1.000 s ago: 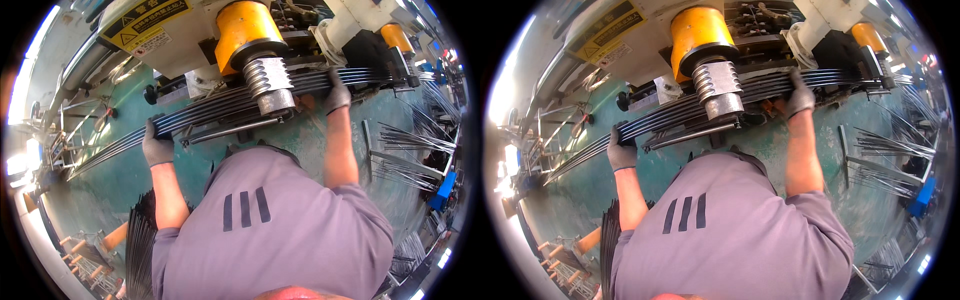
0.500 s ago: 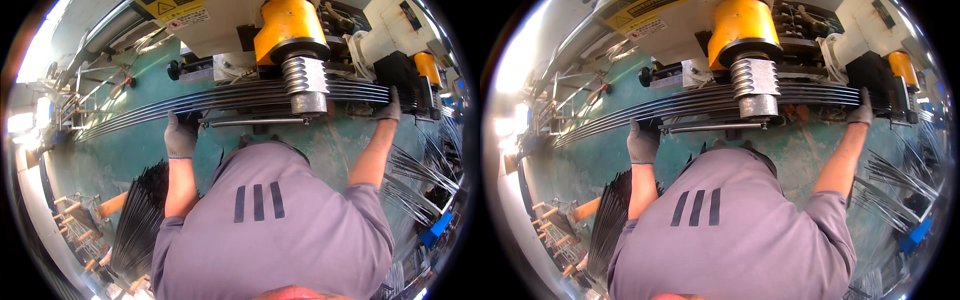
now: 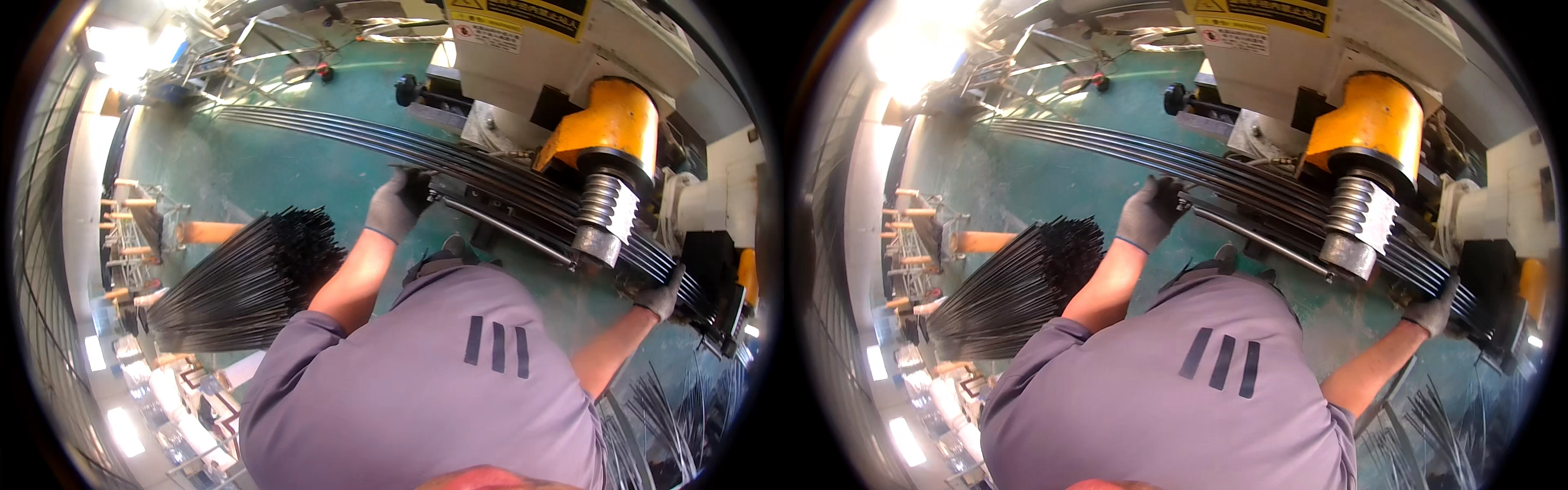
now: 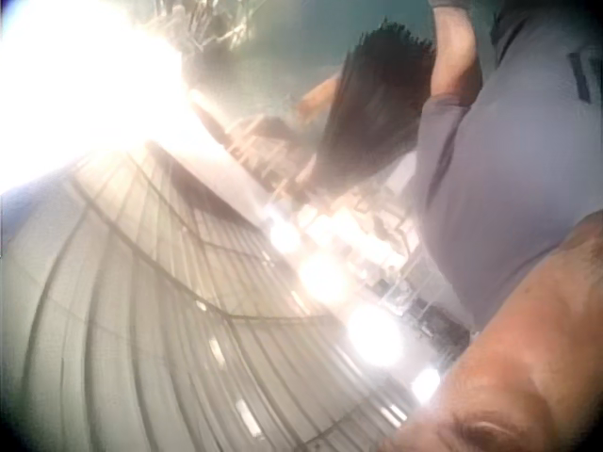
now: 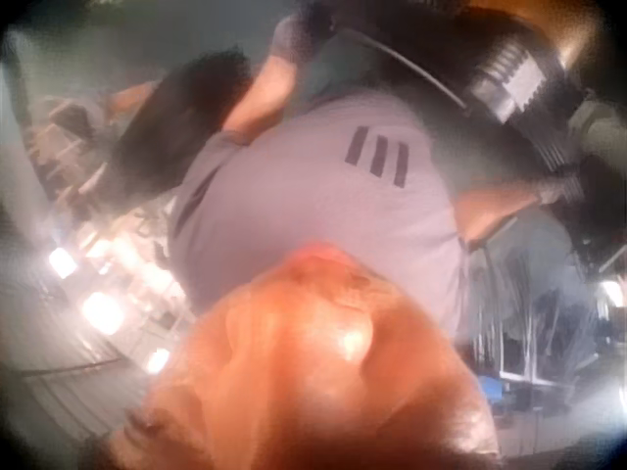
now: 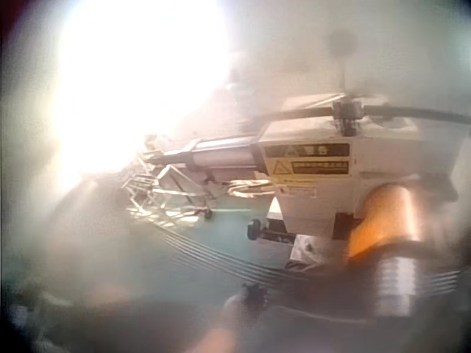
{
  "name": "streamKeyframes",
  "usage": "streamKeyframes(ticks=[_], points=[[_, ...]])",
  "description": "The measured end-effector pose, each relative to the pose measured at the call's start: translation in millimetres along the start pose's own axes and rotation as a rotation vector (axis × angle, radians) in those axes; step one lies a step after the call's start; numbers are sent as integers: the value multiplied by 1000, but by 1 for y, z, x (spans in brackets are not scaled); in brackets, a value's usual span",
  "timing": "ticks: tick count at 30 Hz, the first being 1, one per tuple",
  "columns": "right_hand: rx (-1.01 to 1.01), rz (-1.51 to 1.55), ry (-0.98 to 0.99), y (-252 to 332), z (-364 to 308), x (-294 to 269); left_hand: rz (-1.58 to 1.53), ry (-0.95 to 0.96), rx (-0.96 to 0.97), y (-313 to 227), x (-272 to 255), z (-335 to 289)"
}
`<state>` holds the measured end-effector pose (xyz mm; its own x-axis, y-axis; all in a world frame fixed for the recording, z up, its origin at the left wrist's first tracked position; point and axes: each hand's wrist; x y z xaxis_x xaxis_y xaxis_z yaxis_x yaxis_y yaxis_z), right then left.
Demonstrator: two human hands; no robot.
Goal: The person repeatedly picks up bundles of long metal rods from a floor pile and feeds them into a bending machine. They guide the rods through the machine's rollers to bend them into a U-shape, then remove the finished pieces and place them onto a nearby rack.
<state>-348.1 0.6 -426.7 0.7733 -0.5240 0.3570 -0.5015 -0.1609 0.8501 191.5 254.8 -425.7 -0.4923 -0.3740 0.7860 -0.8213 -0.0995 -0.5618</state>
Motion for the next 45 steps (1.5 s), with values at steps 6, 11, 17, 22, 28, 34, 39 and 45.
streamKeyframes(ticks=[6, 11, 17, 22, 28, 34, 39, 45], points=[[-31, -119, -42, 9, 27, -25, -4, -68, 43, 1, -11, -9], [-52, -166, -138, 36, 20, -6, -84, -299, 112, -30, -53, -25], [-46, -247, -212, 27, 10, 2, -73, -445, 366, -151, -145, -27], [17, -312, -261, -79, -19, -25, -117, -546, 519, -281, -230, -7], [335, -383, -473, -256, -136, -86, -66, -446, 641, -457, -366, 27], [578, -452, -461, -344, -247, -66, 14, -550, 649, -584, -417, 49], [613, -488, -371, -357, -280, -32, 189, -451, 600, -611, -428, 63], [610, -510, -327, -348, -292, -4, 214, -334, 508, -610, -423, 50]])
Point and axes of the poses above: each hand's wrist, its own z-axis towards the middle knuckle, its own x-axis out of the palm, y = z × x, and after that the axes turned 7 degrees about y, right-handed
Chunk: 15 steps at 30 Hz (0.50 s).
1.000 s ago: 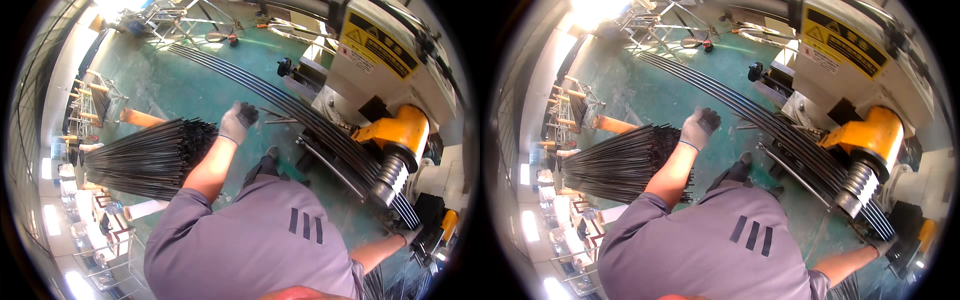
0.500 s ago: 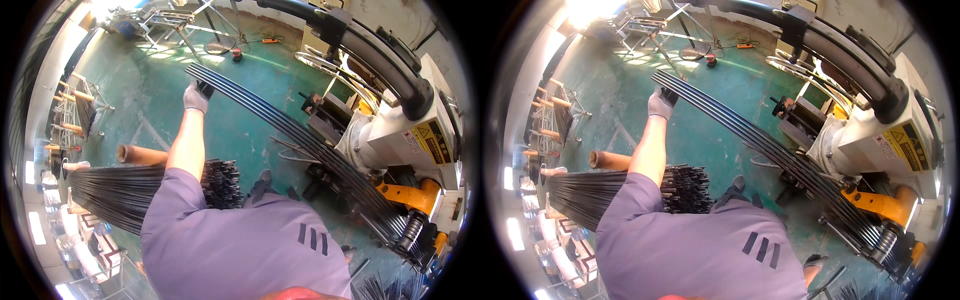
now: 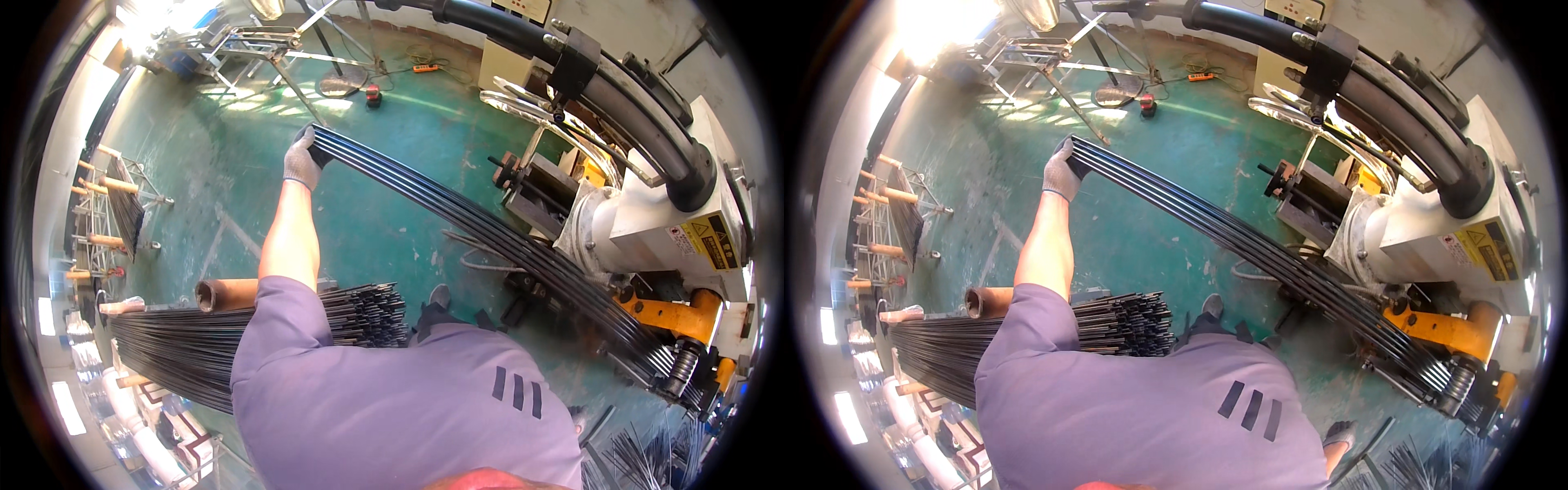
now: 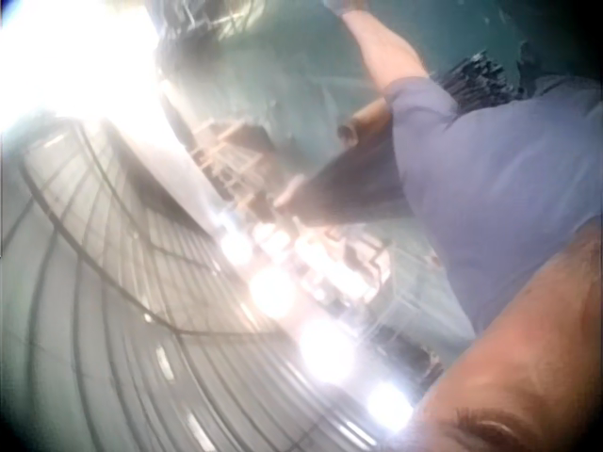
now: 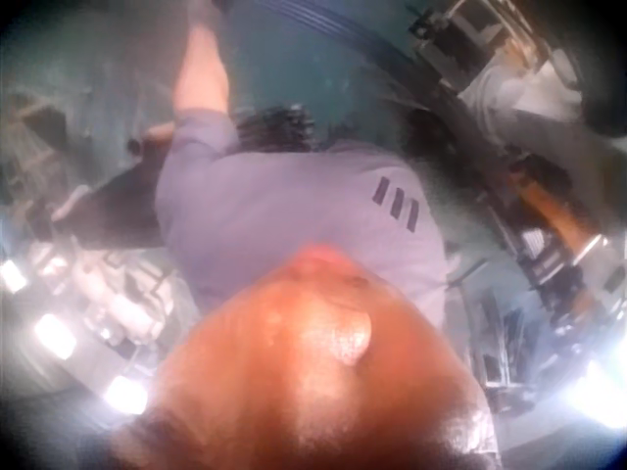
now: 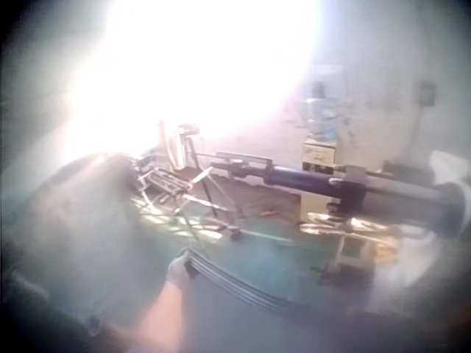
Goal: The person repeatedly picks up bundles of long metal rods from a floor pile and feeds them into a bending machine. They guide the rods through the machine's rollers to bend them into a U-shape, then remove the finished pieces and place them onto a nearby rack.
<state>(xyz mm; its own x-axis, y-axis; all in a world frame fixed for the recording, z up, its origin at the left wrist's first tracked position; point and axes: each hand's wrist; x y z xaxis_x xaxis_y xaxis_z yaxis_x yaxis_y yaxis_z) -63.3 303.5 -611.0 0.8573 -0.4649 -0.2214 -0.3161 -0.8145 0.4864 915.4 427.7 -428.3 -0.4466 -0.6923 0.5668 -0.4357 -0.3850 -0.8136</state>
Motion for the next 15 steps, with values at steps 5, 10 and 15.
streamKeyframes(ticks=[5, 10, 15], points=[[-45, 49, 48, 3, 11, -23, 86, 10, -106, -11, 6, 1], [-204, 57, 243, 30, 23, -63, 234, 92, -48, 3, -41, 13], [-196, -10, 20, 49, -46, -53, -201, -223, 25, 56, 10, -33]])
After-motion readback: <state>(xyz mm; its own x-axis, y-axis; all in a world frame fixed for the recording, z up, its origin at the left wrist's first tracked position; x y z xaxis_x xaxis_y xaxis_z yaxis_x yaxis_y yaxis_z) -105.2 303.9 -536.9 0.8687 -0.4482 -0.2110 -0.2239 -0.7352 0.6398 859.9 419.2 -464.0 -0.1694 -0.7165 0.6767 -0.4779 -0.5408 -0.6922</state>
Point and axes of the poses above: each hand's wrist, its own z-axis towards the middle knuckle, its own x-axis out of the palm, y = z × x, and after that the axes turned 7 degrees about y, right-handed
